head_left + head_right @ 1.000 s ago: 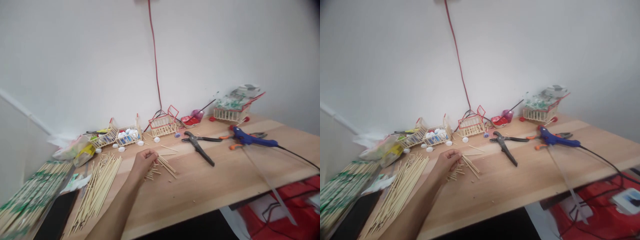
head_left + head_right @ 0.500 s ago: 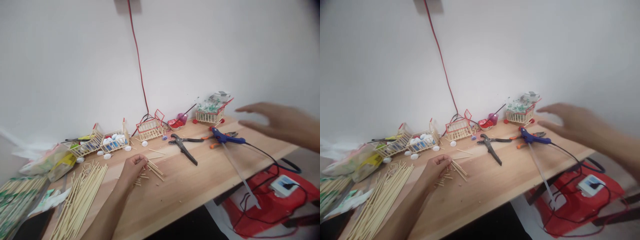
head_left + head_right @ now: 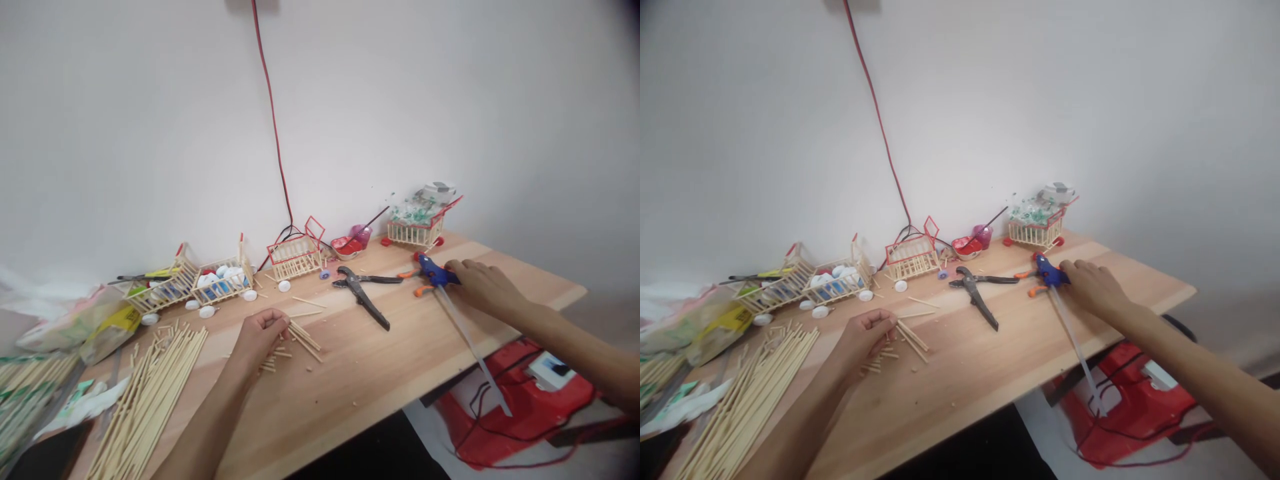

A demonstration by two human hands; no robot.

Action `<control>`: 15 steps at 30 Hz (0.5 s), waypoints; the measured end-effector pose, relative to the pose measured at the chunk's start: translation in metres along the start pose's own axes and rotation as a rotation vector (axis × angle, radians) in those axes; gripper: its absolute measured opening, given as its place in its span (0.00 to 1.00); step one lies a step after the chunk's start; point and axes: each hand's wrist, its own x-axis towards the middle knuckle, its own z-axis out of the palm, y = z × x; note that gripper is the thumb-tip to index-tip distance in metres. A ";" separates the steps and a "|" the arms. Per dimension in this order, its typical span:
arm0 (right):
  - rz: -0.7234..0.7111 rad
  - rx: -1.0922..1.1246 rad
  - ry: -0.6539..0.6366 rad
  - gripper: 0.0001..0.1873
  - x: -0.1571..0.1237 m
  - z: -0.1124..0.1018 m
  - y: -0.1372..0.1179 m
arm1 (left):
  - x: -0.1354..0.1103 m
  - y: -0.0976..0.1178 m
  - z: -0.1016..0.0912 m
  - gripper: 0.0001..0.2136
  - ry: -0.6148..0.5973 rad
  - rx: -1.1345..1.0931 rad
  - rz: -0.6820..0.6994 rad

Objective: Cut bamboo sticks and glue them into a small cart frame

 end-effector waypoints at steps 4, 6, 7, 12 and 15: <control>0.032 0.132 -0.019 0.06 0.000 0.003 -0.007 | -0.001 0.001 -0.001 0.14 -0.002 -0.010 0.003; 0.050 0.203 -0.022 0.09 -0.001 0.002 -0.008 | -0.001 0.001 -0.001 0.15 -0.003 -0.012 0.002; 0.073 0.234 -0.023 0.11 -0.001 0.000 -0.008 | -0.001 0.001 -0.001 0.15 -0.005 -0.012 0.000; 0.270 0.381 0.022 0.15 -0.001 -0.017 -0.002 | 0.000 0.001 -0.001 0.15 0.011 -0.018 0.004; 0.468 0.481 0.092 0.17 -0.004 -0.029 0.002 | 0.000 0.000 -0.001 0.15 0.010 -0.016 0.006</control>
